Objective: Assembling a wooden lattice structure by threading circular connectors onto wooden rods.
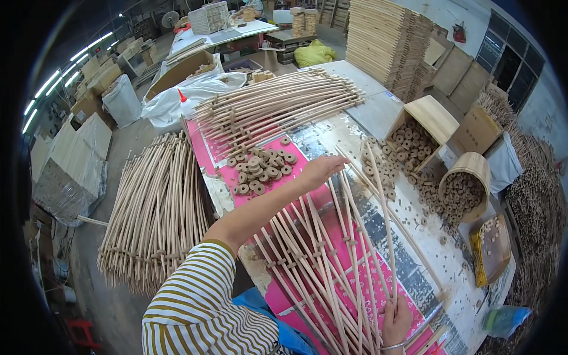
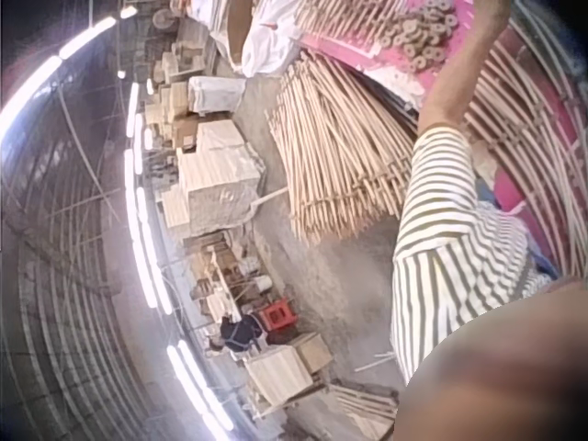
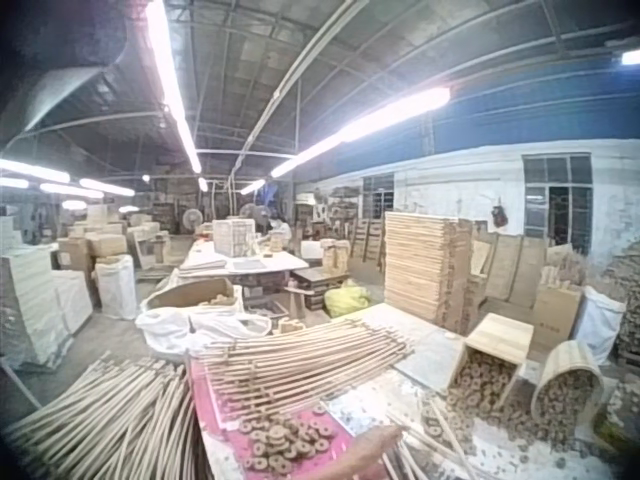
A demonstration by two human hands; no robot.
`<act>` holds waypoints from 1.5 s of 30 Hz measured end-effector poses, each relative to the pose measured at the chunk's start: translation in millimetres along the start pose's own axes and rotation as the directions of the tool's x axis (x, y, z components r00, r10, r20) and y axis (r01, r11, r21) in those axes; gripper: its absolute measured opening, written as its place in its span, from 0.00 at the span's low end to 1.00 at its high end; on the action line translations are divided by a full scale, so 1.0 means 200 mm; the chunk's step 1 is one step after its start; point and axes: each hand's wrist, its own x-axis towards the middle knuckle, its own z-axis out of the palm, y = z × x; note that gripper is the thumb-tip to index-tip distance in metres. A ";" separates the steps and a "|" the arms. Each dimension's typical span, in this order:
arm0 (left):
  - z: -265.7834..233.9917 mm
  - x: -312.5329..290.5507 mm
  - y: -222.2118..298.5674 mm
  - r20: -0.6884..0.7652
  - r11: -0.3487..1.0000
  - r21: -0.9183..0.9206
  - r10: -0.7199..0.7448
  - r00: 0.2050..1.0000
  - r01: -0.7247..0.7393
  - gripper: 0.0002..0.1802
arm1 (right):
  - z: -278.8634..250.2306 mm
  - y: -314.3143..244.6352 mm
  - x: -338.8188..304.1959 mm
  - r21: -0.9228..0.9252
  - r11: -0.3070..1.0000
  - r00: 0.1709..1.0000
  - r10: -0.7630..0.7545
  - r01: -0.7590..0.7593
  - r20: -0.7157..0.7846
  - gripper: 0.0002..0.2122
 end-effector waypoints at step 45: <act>-0.20 -0.12 0.04 0.570 -0.110 -0.785 -0.514 0.642 0.609 0.21 | 0.10 0.02 0.17 0.094 0.995 0.999 -0.023 0.020 0.032 0.15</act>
